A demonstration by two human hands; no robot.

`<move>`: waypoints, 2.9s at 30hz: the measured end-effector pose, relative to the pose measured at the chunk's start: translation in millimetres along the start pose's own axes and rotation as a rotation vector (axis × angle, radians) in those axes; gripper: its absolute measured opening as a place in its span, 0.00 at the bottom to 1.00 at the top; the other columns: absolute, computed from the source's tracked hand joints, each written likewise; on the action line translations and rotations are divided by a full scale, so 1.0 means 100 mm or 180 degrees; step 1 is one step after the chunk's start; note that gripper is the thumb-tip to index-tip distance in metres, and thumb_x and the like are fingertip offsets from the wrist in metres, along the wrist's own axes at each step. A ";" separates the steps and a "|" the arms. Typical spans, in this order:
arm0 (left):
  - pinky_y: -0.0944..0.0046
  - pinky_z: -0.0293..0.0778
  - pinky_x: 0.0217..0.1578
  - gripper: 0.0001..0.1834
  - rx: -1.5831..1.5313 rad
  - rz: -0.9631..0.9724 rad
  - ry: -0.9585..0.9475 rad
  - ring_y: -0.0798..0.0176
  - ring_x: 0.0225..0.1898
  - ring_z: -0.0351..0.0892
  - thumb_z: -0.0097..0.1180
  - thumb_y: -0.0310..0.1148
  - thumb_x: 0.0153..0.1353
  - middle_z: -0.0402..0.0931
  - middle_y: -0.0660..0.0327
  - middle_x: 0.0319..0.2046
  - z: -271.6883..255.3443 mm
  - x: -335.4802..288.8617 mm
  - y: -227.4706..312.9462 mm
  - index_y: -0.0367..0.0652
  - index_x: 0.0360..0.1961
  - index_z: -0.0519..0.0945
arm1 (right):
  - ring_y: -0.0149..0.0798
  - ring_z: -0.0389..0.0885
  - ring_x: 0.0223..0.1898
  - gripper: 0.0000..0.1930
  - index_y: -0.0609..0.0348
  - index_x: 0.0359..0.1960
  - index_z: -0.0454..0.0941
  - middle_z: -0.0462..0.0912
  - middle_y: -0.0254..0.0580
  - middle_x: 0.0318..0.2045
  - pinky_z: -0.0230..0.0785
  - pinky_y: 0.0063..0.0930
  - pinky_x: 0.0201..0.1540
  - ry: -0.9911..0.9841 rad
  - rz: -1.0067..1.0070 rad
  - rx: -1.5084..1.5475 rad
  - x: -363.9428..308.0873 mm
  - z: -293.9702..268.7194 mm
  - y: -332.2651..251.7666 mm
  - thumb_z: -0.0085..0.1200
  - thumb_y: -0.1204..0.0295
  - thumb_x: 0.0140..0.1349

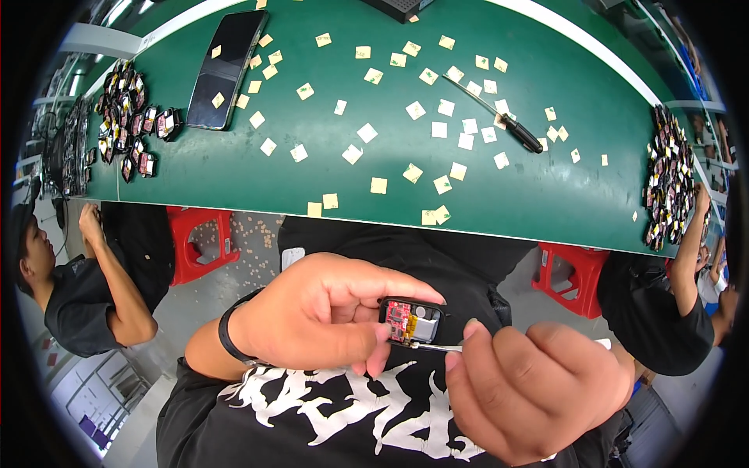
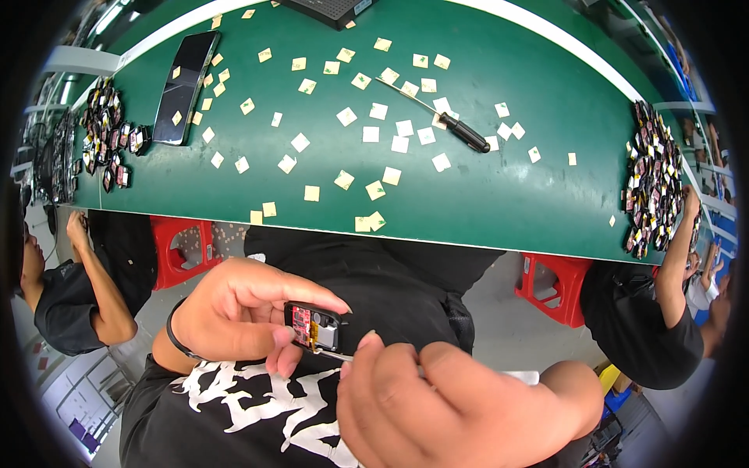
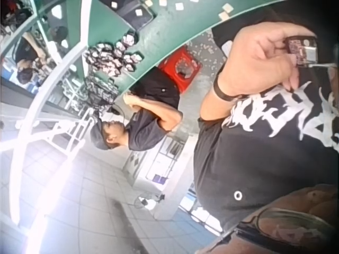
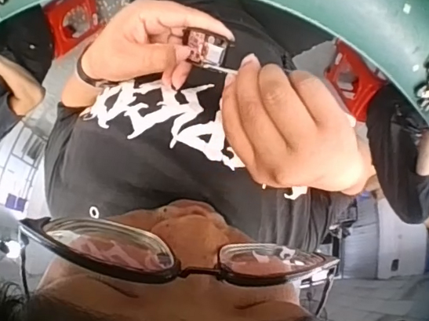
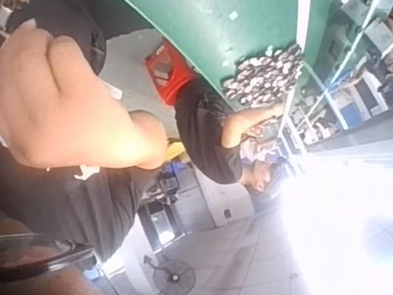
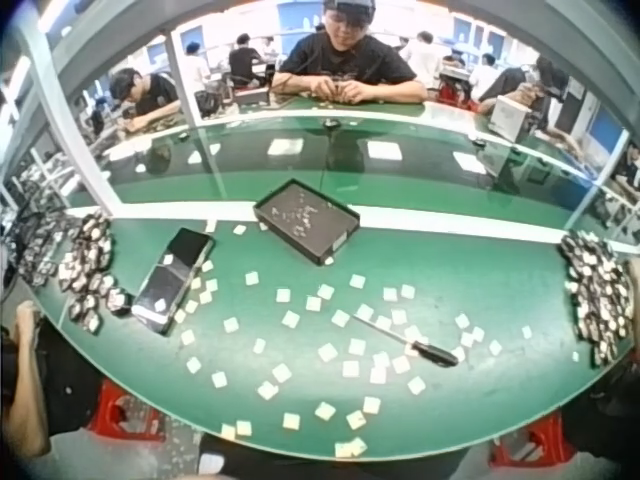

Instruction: Assemble small electronic components, specifically attaching adhesive labels or seals to small circuit board housings.

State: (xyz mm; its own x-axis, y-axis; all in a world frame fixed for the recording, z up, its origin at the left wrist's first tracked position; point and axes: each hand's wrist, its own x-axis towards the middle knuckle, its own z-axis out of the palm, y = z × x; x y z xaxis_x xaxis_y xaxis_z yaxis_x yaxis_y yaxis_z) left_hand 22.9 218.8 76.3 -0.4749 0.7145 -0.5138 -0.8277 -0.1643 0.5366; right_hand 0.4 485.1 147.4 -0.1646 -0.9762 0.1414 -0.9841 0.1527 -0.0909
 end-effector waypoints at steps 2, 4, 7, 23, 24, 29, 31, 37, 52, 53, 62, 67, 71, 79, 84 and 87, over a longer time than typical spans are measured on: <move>0.75 0.76 0.29 0.25 0.0232 -0.0032 0.0014 0.73 0.28 0.83 0.50 0.13 0.66 0.84 0.58 0.27 0.02 0.00 0.06 0.29 0.65 0.74 | 0.34 0.78 0.29 0.09 0.59 0.32 0.83 0.86 0.43 0.33 0.60 0.25 0.23 0.0599 0.0622 0.0486 -0.01 0.12 -0.10 0.62 0.73 0.47; 0.76 0.76 0.29 0.25 0.0454 -0.0037 0.0058 0.74 0.29 0.83 0.53 0.15 0.67 0.84 0.59 0.27 0.03 0.00 0.07 0.31 0.65 0.75 | 0.35 0.78 0.28 0.10 0.59 0.34 0.83 0.86 0.43 0.34 0.60 0.26 0.22 0.0642 0.0764 0.0625 -0.05 0.16 -0.15 0.63 0.75 0.48; 0.75 0.78 0.31 0.24 0.0576 0.0126 0.0203 0.74 0.29 0.84 0.56 0.18 0.68 0.85 0.60 0.28 0.04 0.00 0.07 0.34 0.65 0.76 | 0.38 0.79 0.26 0.13 0.59 0.36 0.84 0.87 0.46 0.34 0.64 0.27 0.22 0.1037 0.1150 0.1023 -0.17 0.22 -0.12 0.66 0.78 0.46; 0.70 0.84 0.35 0.19 0.0662 0.0475 0.0382 0.65 0.36 0.88 0.57 0.19 0.70 0.84 0.54 0.37 -0.08 0.09 0.07 0.30 0.61 0.77 | 0.24 0.77 0.32 0.10 0.69 0.48 0.81 0.84 0.40 0.36 0.68 0.17 0.34 0.2812 0.4414 0.2838 -0.64 0.83 -0.34 0.59 0.84 0.66; 0.70 0.84 0.36 0.19 0.0495 0.0547 0.0388 0.64 0.36 0.88 0.56 0.19 0.70 0.84 0.55 0.37 -0.06 0.09 0.07 0.30 0.62 0.77 | 0.24 0.77 0.31 0.10 0.68 0.48 0.81 0.84 0.39 0.35 0.68 0.17 0.35 0.2817 0.4516 0.2954 -0.62 0.83 -0.34 0.59 0.83 0.66; 0.70 0.83 0.38 0.22 0.0246 0.0581 0.0409 0.64 0.38 0.88 0.51 0.18 0.71 0.83 0.56 0.38 -0.07 0.07 0.06 0.31 0.65 0.74 | 0.24 0.74 0.25 0.13 0.65 0.43 0.84 0.82 0.36 0.28 0.65 0.18 0.28 0.2368 0.3632 0.2951 -0.22 0.74 -0.29 0.69 0.79 0.56; 0.70 0.83 0.39 0.22 0.0367 0.0605 0.0499 0.65 0.38 0.88 0.49 0.18 0.71 0.83 0.56 0.40 -0.06 0.06 0.06 0.32 0.66 0.74 | 0.23 0.72 0.23 0.18 0.64 0.48 0.84 0.82 0.36 0.27 0.63 0.18 0.25 0.1944 0.3273 0.3206 -0.01 0.70 -0.19 0.71 0.78 0.56; 0.69 0.83 0.39 0.23 0.0832 0.0893 0.0525 0.66 0.38 0.88 0.48 0.18 0.72 0.83 0.55 0.43 -0.07 -0.01 0.08 0.32 0.67 0.72 | 0.20 0.76 0.28 0.14 0.65 0.49 0.82 0.83 0.34 0.32 0.67 0.15 0.30 0.1783 0.3240 0.4041 0.42 0.94 -0.08 0.67 0.79 0.62; 0.69 0.82 0.37 0.28 0.1768 0.1432 0.0228 0.67 0.38 0.89 0.48 0.16 0.63 0.86 0.52 0.38 -0.20 -0.13 0.14 0.31 0.66 0.73 | 0.29 0.81 0.28 0.11 0.64 0.43 0.82 0.85 0.42 0.33 0.72 0.21 0.28 0.2019 0.2562 0.3243 0.43 0.95 -0.07 0.68 0.83 0.59; 0.69 0.82 0.37 0.28 0.1772 0.1421 0.0226 0.67 0.38 0.89 0.48 0.16 0.63 0.86 0.52 0.38 -0.21 -0.11 0.15 0.31 0.66 0.73 | 0.30 0.81 0.28 0.11 0.64 0.42 0.82 0.85 0.42 0.34 0.73 0.22 0.28 0.1998 0.2468 0.3116 0.43 0.94 -0.04 0.69 0.83 0.58; 0.69 0.84 0.34 0.17 0.1310 0.1237 0.1210 0.66 0.31 0.87 0.59 0.20 0.67 0.84 0.54 0.37 -0.43 -0.06 0.11 0.30 0.56 0.79 | 0.36 0.78 0.25 0.14 0.61 0.44 0.84 0.86 0.45 0.38 0.71 0.26 0.26 0.1941 0.2780 0.2424 0.07 0.89 0.28 0.71 0.76 0.57; 0.70 0.73 0.48 0.16 0.2228 0.2538 0.3991 0.71 0.44 0.77 0.56 0.29 0.74 0.80 0.60 0.46 -1.50 -0.70 0.11 0.33 0.59 0.75 | 0.49 0.84 0.39 0.15 0.61 0.46 0.83 0.83 0.48 0.39 0.77 0.37 0.40 0.1843 0.5128 -0.0939 -1.48 0.97 0.57 0.69 0.74 0.58; 0.70 0.69 0.51 0.18 0.2719 0.2514 0.4674 0.69 0.48 0.75 0.53 0.32 0.76 0.77 0.62 0.49 -2.68 -1.39 -0.01 0.31 0.61 0.74 | 0.53 0.83 0.45 0.20 0.59 0.52 0.81 0.81 0.49 0.48 0.78 0.43 0.45 0.1591 0.5568 -0.1598 -2.27 1.02 0.58 0.69 0.72 0.57; 0.64 0.74 0.49 0.18 0.3541 0.2341 0.5414 0.61 0.48 0.78 0.56 0.36 0.74 0.78 0.55 0.50 -3.44 -1.41 0.15 0.33 0.55 0.77 | 0.58 0.86 0.41 0.32 0.44 0.67 0.71 0.72 0.51 0.63 0.80 0.48 0.45 0.0359 0.5503 -0.1215 -2.50 0.64 1.03 0.66 0.66 0.59; 0.53 0.73 0.53 0.13 0.4006 0.2296 0.6033 0.47 0.48 0.80 0.56 0.31 0.71 0.81 0.47 0.44 -2.75 -1.30 0.30 0.31 0.48 0.81 | 0.57 0.79 0.60 0.31 0.60 0.64 0.75 0.80 0.58 0.58 0.71 0.46 0.63 0.1240 0.5061 -0.0991 -2.78 0.88 1.57 0.66 0.65 0.59; 0.49 0.73 0.46 0.12 0.4081 0.2766 0.6314 0.43 0.43 0.79 0.61 0.32 0.65 0.80 0.47 0.40 -2.45 -1.01 0.47 0.35 0.44 0.81 | 0.52 0.81 0.57 0.27 0.66 0.60 0.78 0.82 0.58 0.56 0.72 0.41 0.62 0.1540 0.5032 -0.0601 -3.13 0.92 1.60 0.66 0.72 0.58</move>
State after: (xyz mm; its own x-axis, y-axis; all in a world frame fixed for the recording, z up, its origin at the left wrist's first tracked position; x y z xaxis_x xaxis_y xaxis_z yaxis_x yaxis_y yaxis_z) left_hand -40.9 -27.5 -10.7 -0.6497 -0.4934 0.5783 -0.2730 0.8614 0.4282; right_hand -99.4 800.9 -1.8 -0.9097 0.2789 0.3076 0.1749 0.9293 -0.3252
